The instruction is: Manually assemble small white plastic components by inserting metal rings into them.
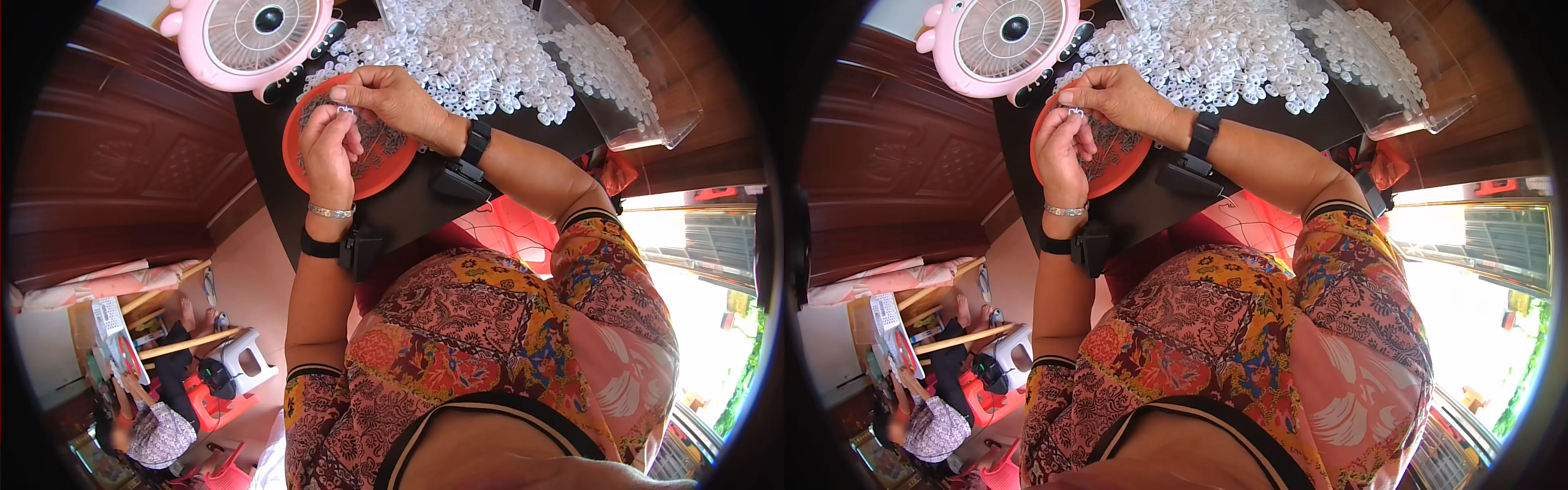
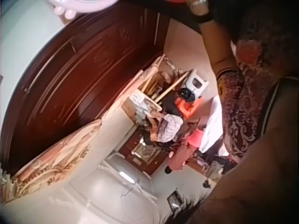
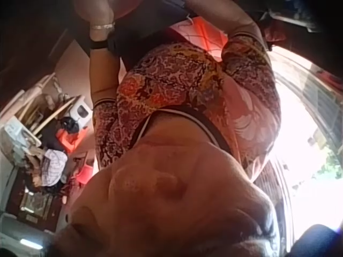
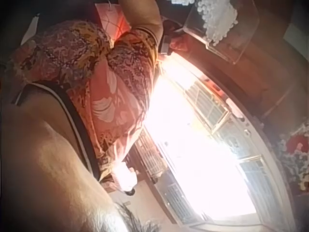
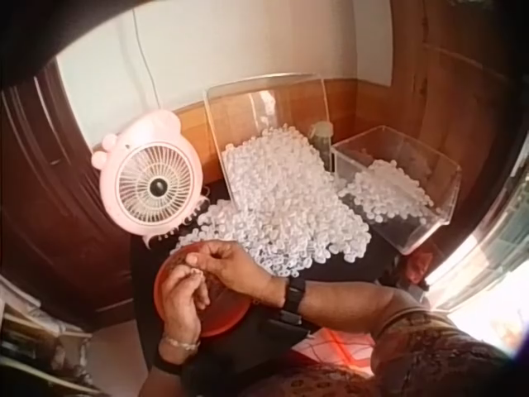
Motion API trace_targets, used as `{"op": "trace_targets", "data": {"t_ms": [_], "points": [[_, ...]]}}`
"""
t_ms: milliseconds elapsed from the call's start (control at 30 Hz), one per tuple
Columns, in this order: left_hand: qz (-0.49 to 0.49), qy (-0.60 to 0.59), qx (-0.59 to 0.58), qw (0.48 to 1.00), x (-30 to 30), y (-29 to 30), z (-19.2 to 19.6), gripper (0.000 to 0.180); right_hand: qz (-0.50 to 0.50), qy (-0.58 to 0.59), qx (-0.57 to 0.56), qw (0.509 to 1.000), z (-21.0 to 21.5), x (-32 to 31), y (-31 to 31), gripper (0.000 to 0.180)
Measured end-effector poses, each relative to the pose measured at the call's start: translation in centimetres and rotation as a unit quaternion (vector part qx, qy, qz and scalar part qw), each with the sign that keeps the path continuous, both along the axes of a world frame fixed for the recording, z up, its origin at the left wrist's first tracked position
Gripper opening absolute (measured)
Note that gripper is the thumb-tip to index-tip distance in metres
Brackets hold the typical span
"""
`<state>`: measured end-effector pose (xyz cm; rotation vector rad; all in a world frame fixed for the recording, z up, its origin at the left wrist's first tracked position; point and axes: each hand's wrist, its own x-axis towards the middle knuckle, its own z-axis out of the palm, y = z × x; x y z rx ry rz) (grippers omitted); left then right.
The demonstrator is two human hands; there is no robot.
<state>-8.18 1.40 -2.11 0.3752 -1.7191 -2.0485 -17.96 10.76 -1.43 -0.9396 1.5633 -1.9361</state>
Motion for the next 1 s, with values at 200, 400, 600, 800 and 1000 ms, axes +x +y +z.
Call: {"op": "trace_targets", "data": {"t_ms": [200, 400, 600, 800, 1000], "points": [[-0.004, 0.002, -0.002, 1.0, -0.04, 0.05, -0.06, 0.013, -0.011, -0.018, -0.011, 1.0, -0.67, -0.35, -0.1, 0.028], [0.003, -0.006, -0.004, 1.0, -0.03, 0.19, 0.06, 0.013, 0.004, -0.032, -0.016, 0.999, -0.32, 0.13, -0.08, 0.028], [0.007, 0.0, -0.008, 1.0, -0.04, 0.13, 0.04, 0.013, -0.01, -0.028, -0.007, 1.0, -0.62, -0.2, -0.13, 0.029], [0.005, -0.001, 0.002, 1.0, -0.06, 0.11, 0.0, 0.013, -0.01, -0.022, -0.007, 1.0, -0.32, 0.07, -0.04, 0.03], [0.015, -0.006, 0.004, 1.0, -0.09, 0.13, 0.05, 0.013, -0.011, -0.022, -0.007, 1.0, -0.66, -0.18, -0.12, 0.029]]}}
